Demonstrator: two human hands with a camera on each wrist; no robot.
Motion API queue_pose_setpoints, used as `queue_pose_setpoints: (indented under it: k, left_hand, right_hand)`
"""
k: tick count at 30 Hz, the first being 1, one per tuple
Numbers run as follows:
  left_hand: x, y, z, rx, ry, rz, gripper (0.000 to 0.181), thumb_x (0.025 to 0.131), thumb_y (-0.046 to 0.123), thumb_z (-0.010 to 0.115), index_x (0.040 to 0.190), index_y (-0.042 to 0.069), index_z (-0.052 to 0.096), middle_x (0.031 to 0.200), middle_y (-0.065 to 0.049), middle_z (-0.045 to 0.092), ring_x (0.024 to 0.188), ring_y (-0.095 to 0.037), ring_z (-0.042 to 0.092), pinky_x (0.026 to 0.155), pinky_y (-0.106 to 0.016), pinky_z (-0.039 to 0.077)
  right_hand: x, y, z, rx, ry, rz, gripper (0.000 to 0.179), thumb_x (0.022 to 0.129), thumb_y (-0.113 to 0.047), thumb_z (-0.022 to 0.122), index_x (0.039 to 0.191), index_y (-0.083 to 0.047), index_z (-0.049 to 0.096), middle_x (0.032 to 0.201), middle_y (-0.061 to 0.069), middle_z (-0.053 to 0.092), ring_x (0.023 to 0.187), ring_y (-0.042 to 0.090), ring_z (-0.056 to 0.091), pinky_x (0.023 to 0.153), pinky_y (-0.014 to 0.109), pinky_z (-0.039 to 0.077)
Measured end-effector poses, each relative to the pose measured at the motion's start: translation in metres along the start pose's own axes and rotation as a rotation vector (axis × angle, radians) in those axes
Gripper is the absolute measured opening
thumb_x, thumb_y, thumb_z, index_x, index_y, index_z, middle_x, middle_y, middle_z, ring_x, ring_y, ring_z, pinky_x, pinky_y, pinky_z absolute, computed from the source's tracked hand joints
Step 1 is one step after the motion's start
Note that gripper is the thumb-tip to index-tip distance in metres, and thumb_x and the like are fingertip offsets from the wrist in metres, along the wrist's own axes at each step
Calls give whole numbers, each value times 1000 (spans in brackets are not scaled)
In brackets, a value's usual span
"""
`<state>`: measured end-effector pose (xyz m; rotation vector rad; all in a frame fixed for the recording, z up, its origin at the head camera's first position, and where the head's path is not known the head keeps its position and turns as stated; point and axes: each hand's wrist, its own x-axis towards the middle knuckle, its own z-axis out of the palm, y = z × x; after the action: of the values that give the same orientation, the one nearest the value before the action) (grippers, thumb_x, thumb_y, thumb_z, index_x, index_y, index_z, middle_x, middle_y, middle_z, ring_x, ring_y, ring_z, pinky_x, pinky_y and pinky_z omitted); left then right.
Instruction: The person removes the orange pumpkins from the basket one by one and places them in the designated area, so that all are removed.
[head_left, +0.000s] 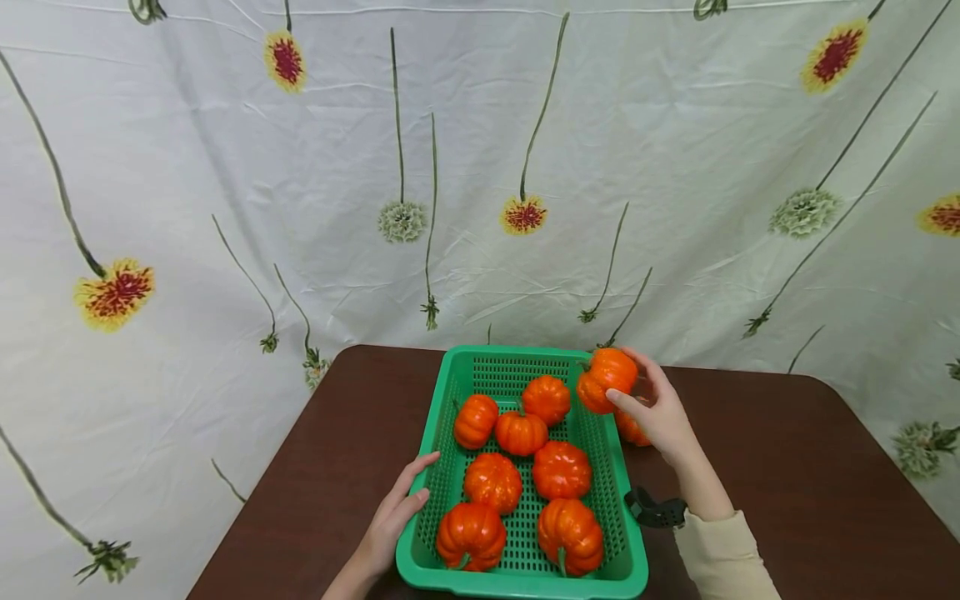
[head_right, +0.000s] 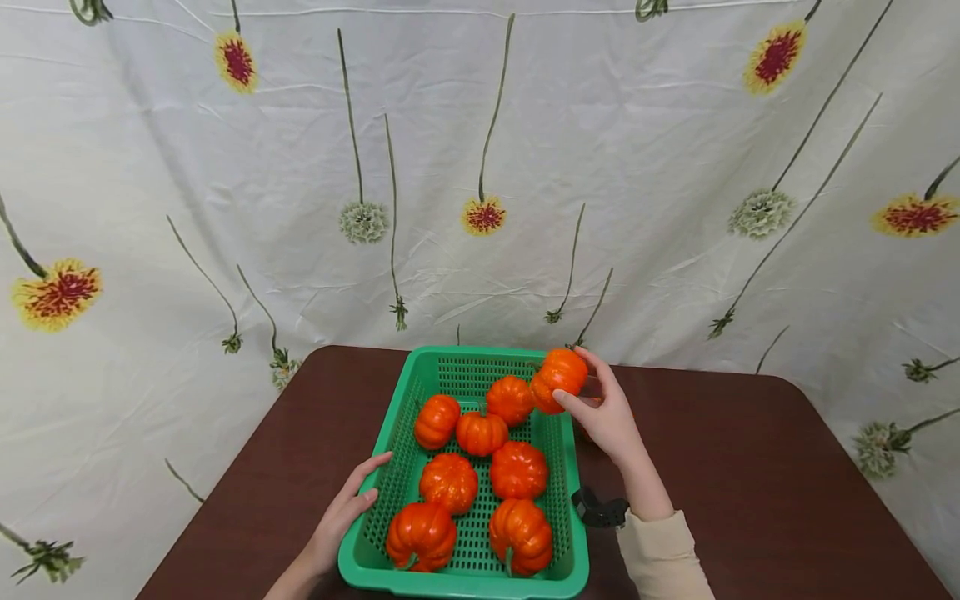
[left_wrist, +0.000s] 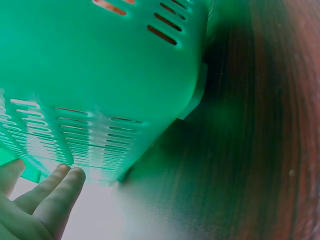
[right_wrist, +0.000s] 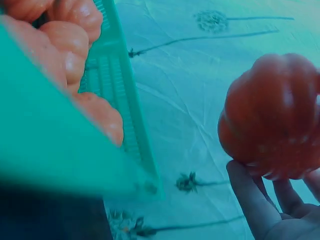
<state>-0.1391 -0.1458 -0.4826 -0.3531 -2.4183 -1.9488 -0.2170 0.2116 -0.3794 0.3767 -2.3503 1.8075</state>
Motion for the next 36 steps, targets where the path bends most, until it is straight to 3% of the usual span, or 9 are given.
queue_pose_setpoints:
  k: [8,15,18,25,28,31,36]
  left_hand:
    - [-1,0,0,-2,8,-9,41,100,18,39,141,15,43,147,-6,34,127,-6,32,100,-40,30]
    - [-1,0,1,-16,7,12,41,100,17,38,140,14,43,147,-7,34,127,-6,32,99,-53,26]
    - [-1,0,1,-20,6,17,41,100,17,38,140,14,43,147,-7,34,126,-5,32,98,-55,25]
    - [-1,0,1,-27,2,23,41,100,17,38,140,13,43,147,-8,34,126,-3,32,97,-55,26]
    - [-1,-1,0,-30,-1,22,41,100,16,38,141,13,42,147,-8,33,126,-3,32,97,-55,27]
    - [-1,-1,0,-27,-3,18,41,100,17,38,141,14,42,147,-7,33,126,-4,32,98,-53,28]
    - [-1,-1,0,-12,-1,5,41,100,18,38,141,14,42,147,-5,34,127,-6,32,99,-42,30]
  right_hand:
    - [-9,18,-17,130,140,7,67,84,6,62,138,2,23,127,3,36,105,4,49,80,15,45]
    - [-16,38,-30,128,283,99,71,82,7,65,135,-3,19,124,-6,31,109,3,42,80,10,41]
    - [-19,52,-36,121,327,100,72,81,5,67,134,-7,20,123,-5,31,108,3,42,80,9,41]
    - [-16,130,-58,110,449,59,81,73,-12,81,132,-19,26,125,0,33,110,11,47,77,11,45]
    - [-15,153,-66,149,522,94,85,69,-14,84,131,-22,28,126,2,32,110,16,49,77,13,46]
    - [-19,150,-68,173,561,149,87,71,-11,83,134,-24,25,129,2,27,112,16,46,80,12,44]
    - [-31,112,-61,51,553,277,90,78,-9,75,146,-14,16,139,10,19,116,21,37,86,13,38]
